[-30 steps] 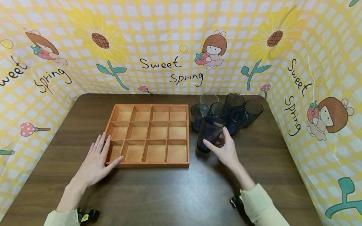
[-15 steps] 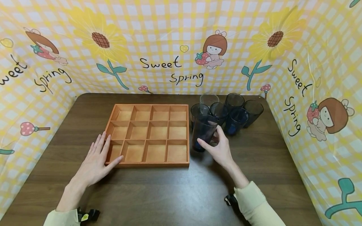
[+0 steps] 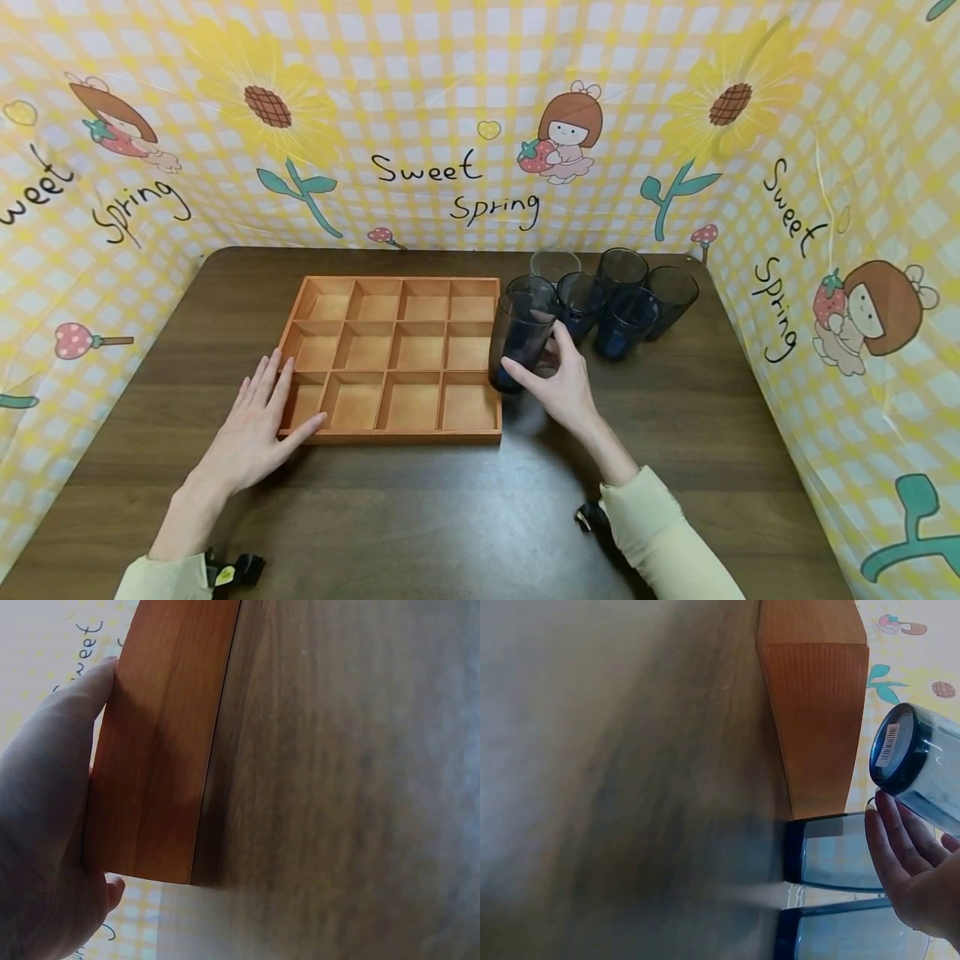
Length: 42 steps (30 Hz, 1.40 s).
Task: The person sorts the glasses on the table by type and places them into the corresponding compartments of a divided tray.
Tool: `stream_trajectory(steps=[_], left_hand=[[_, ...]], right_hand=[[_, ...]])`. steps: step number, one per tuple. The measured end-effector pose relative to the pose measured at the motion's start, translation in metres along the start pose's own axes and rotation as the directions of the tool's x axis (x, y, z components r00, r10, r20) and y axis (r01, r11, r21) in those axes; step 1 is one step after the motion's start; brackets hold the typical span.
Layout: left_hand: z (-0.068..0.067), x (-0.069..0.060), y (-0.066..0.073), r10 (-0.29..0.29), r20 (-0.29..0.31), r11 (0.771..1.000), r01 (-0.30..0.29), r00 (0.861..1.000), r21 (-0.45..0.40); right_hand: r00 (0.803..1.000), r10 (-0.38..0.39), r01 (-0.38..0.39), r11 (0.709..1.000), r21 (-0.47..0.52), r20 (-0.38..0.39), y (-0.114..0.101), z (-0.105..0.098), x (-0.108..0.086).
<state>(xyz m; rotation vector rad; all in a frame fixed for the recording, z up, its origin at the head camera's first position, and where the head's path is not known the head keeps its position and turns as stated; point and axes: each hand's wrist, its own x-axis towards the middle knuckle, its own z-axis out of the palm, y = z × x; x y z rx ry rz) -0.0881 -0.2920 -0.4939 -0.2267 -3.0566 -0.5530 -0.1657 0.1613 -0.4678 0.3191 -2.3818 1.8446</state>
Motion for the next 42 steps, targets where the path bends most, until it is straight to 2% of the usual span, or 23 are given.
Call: stream_trajectory(steps=[11,30,42], left_hand=[[0.0,-0.002,0.0,0.005,-0.013,1.0,-0.005,1.0,0.0],[0.0,-0.002,0.0,0.023,-0.033,1.0,-0.023,0.999,-0.011],[-0.001,-0.002,0.001,0.011,-0.017,1.0,-0.011,1.0,-0.015]], right_hand=[[1.0,-0.017,0.018,1.0,-0.019,0.02,-0.002,0.017,0.016],[0.997,-0.009,0.012,0.999,-0.04,0.072,-0.003,0.035,0.034],[0.996,-0.01,0.015,0.998,-0.061,0.093,-0.009,0.048,0.049]])
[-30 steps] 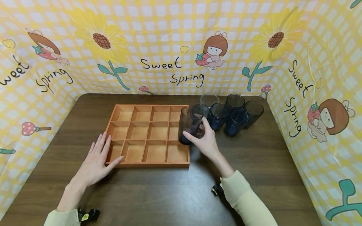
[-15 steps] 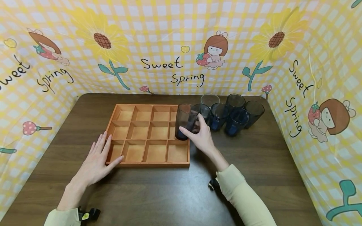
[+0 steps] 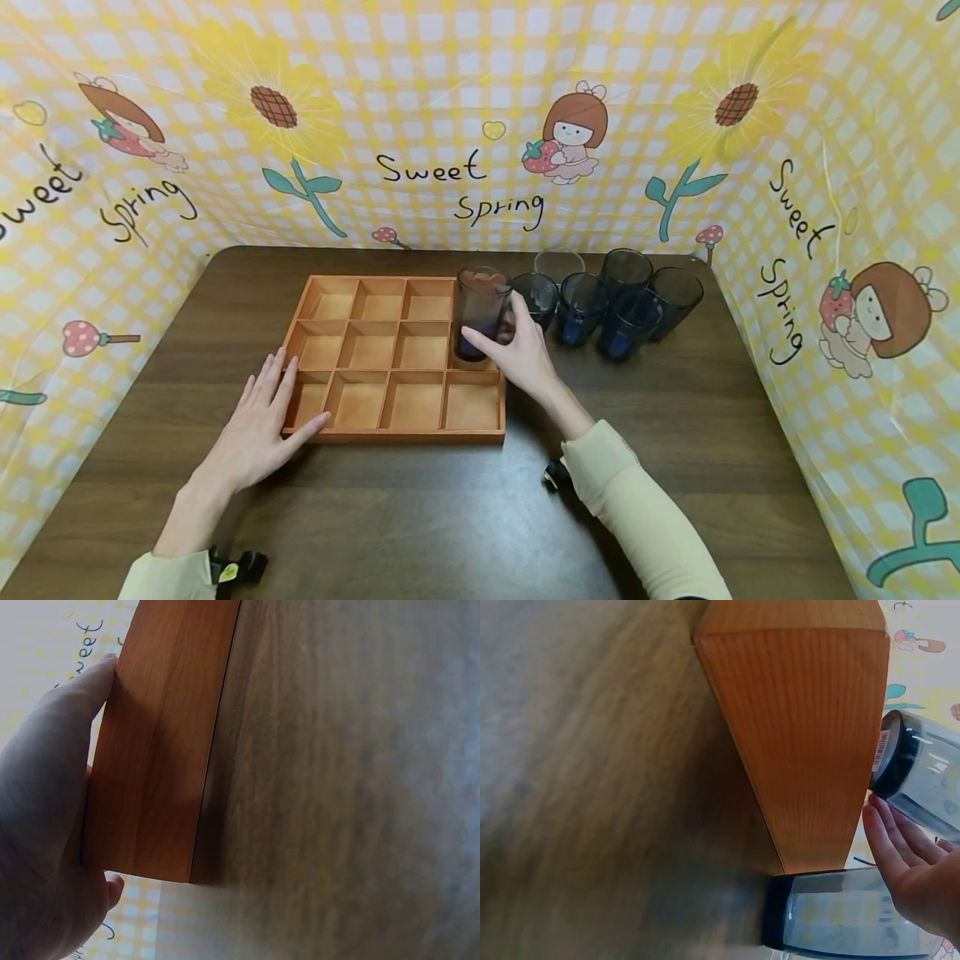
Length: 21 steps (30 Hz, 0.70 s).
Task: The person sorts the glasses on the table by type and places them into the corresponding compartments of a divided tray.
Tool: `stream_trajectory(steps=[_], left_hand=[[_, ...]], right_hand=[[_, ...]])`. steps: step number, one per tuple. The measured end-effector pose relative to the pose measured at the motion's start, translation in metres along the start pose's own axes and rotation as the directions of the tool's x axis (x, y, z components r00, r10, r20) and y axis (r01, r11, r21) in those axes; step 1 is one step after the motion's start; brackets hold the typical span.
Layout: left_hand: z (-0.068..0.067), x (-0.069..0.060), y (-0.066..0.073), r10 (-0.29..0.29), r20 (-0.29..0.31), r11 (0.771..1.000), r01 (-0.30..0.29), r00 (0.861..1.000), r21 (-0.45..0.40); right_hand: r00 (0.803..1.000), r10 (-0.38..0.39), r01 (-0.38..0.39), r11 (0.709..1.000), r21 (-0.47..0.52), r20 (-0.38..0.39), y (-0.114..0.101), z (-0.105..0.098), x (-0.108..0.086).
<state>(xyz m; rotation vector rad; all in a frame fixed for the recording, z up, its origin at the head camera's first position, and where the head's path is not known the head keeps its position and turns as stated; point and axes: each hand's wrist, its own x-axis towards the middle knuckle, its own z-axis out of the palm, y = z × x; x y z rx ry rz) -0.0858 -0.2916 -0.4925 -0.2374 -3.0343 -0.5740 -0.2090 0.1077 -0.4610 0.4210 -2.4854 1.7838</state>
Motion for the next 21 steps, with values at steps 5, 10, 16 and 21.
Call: stream_trajectory(steps=[5,10,16,21], left_hand=[[0.001,0.0,-0.001,-0.006,0.005,1.0,0.006,1.0,0.003],[0.002,-0.001,-0.002,-0.002,0.003,1.0,0.002,1.0,0.001],[0.002,-0.001,-0.002,0.0,-0.001,1.0,0.0,1.0,0.0],[0.001,-0.001,-0.002,-0.001,-0.003,1.0,0.001,1.0,0.002]], right_hand=[[1.0,-0.003,0.003,1.0,0.008,0.002,-0.002,0.006,0.008],[1.0,0.0,0.0,1.0,-0.004,-0.009,-0.001,0.013,0.015],[0.999,-0.023,0.023,1.0,-0.004,-0.033,0.002,0.019,0.023],[0.998,-0.027,0.026,1.0,-0.017,-0.063,0.004,0.022,0.029]])
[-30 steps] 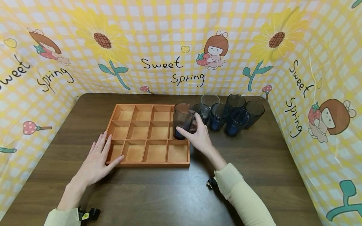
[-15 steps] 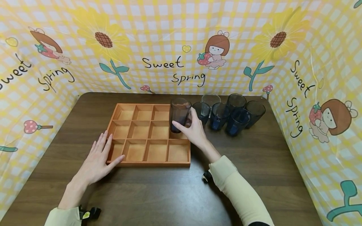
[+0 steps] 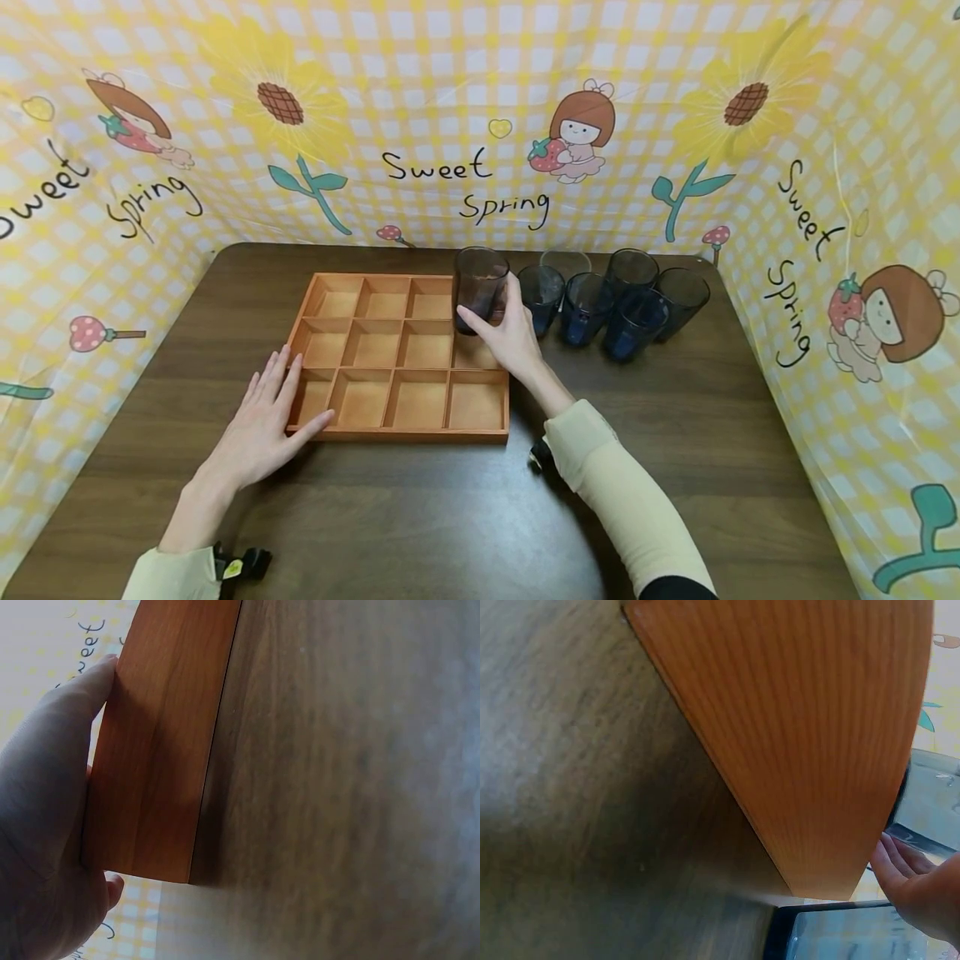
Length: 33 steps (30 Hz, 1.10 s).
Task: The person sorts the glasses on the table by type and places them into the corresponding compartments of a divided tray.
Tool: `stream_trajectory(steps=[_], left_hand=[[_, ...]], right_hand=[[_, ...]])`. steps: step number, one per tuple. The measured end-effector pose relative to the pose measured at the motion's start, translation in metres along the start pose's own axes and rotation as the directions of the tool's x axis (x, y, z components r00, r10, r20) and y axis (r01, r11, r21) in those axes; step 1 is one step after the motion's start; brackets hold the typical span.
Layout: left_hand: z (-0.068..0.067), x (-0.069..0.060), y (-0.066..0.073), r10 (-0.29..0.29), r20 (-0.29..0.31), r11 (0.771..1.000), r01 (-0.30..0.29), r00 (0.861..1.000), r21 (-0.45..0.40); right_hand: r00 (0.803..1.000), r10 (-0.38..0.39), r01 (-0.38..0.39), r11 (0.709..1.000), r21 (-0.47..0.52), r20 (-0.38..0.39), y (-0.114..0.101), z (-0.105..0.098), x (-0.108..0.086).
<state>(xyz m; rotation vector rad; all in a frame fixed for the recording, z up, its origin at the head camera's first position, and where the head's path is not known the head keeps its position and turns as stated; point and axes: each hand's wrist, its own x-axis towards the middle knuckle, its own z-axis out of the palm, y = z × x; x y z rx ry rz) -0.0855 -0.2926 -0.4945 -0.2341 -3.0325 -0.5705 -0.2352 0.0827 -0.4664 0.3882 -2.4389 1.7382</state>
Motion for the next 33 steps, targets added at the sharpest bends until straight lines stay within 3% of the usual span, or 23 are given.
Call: stream_trajectory(steps=[15,22,26,28,33], left_hand=[[0.002,0.0,-0.001,0.005,-0.009,1.0,-0.005,1.0,-0.003],[0.001,0.001,0.0,0.004,-0.009,1.0,-0.004,1.0,0.002],[0.001,0.0,0.0,0.003,-0.007,1.0,-0.003,1.0,0.002],[0.001,0.0,0.0,0.004,-0.009,1.0,-0.004,1.0,0.001],[0.001,0.0,0.0,0.006,-0.011,1.0,-0.006,1.0,-0.002]], right_hand=[[0.999,-0.047,0.046,0.999,-0.025,-0.025,0.007,0.01,0.015],[0.993,-0.087,0.079,0.993,-0.088,-0.084,0.06,0.022,0.038],[0.989,-0.103,0.091,0.99,-0.108,-0.104,0.075,0.026,0.044],[0.989,-0.102,0.088,0.988,-0.13,-0.104,0.073,0.027,0.044],[0.996,-0.048,0.037,0.987,-0.159,-0.069,0.035,0.02,0.031]])
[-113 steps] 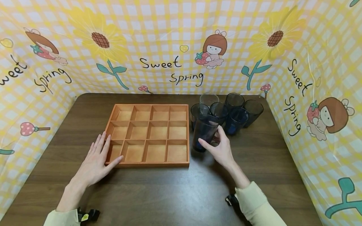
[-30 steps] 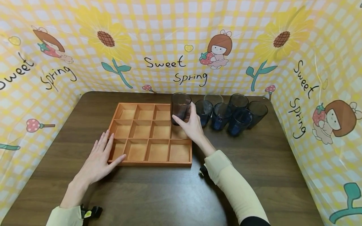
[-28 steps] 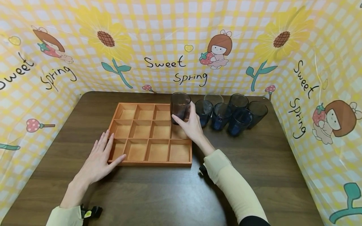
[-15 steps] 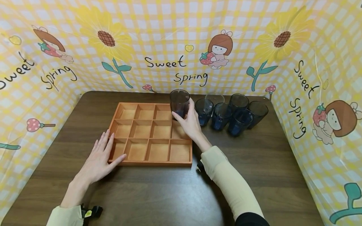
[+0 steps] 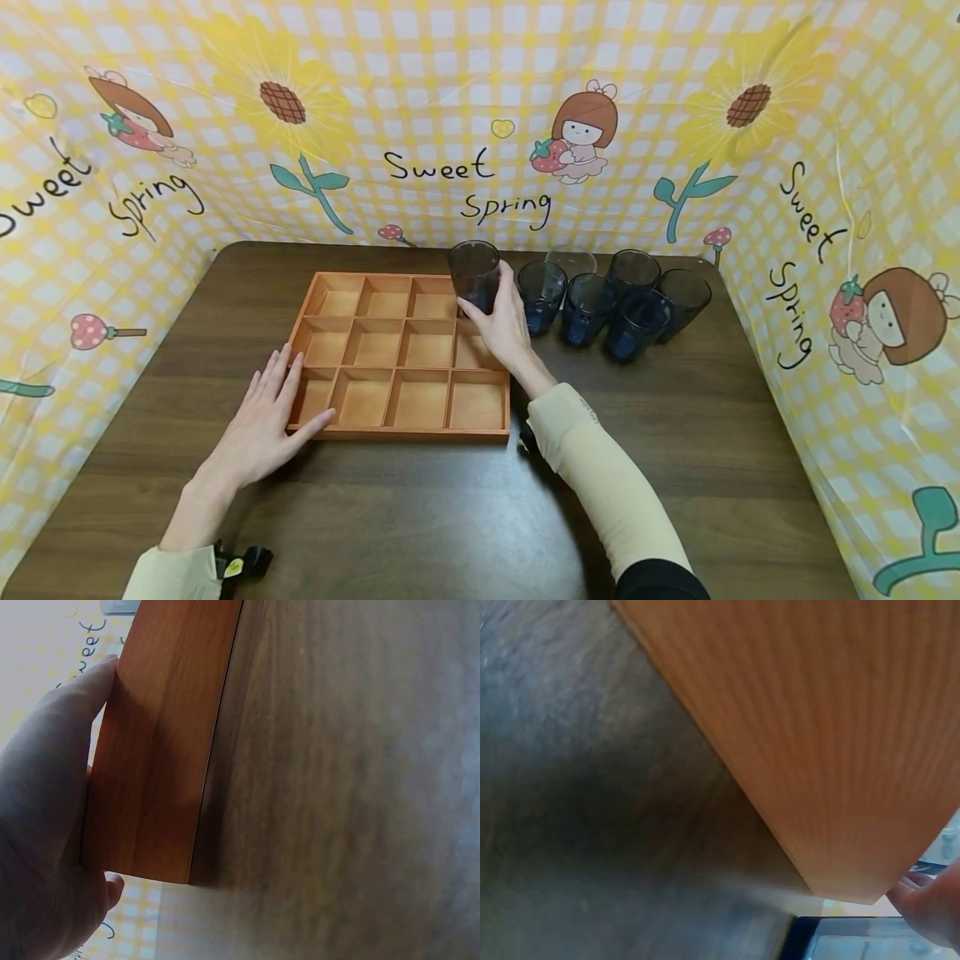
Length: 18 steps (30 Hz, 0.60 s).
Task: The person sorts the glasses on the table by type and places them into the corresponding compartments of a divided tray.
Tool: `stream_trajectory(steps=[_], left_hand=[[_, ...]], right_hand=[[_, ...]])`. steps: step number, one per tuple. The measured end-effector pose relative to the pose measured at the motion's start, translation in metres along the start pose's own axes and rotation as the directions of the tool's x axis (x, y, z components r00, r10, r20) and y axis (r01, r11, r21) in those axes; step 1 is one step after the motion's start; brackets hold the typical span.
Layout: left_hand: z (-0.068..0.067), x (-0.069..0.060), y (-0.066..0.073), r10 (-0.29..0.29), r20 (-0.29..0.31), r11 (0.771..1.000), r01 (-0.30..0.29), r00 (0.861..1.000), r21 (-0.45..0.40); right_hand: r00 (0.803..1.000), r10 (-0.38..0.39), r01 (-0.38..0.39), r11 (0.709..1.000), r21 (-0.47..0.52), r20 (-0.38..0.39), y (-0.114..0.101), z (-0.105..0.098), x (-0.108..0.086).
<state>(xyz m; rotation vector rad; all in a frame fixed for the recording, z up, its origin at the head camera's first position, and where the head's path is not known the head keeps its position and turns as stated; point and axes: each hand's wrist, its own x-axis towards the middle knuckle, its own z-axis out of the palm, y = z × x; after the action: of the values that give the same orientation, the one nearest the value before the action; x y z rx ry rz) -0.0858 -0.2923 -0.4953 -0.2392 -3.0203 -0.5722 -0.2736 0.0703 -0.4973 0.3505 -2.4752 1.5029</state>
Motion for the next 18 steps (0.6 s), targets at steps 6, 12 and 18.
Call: stream_trajectory(steps=[6,12,18], left_hand=[[0.0,0.0,0.0,-0.002,0.003,1.0,0.002,1.0,-0.001],[0.0,0.0,0.0,-0.002,0.002,1.0,0.002,1.0,-0.001],[0.0,0.0,0.0,-0.003,0.001,1.0,0.003,1.0,0.003]], right_hand=[[0.999,0.026,-0.027,1.0,0.014,0.026,-0.021,-0.007,-0.008],[0.999,0.022,-0.022,1.0,0.01,0.028,-0.02,-0.006,-0.007],[1.0,0.017,-0.017,1.0,-0.019,0.022,-0.019,-0.005,-0.007]])
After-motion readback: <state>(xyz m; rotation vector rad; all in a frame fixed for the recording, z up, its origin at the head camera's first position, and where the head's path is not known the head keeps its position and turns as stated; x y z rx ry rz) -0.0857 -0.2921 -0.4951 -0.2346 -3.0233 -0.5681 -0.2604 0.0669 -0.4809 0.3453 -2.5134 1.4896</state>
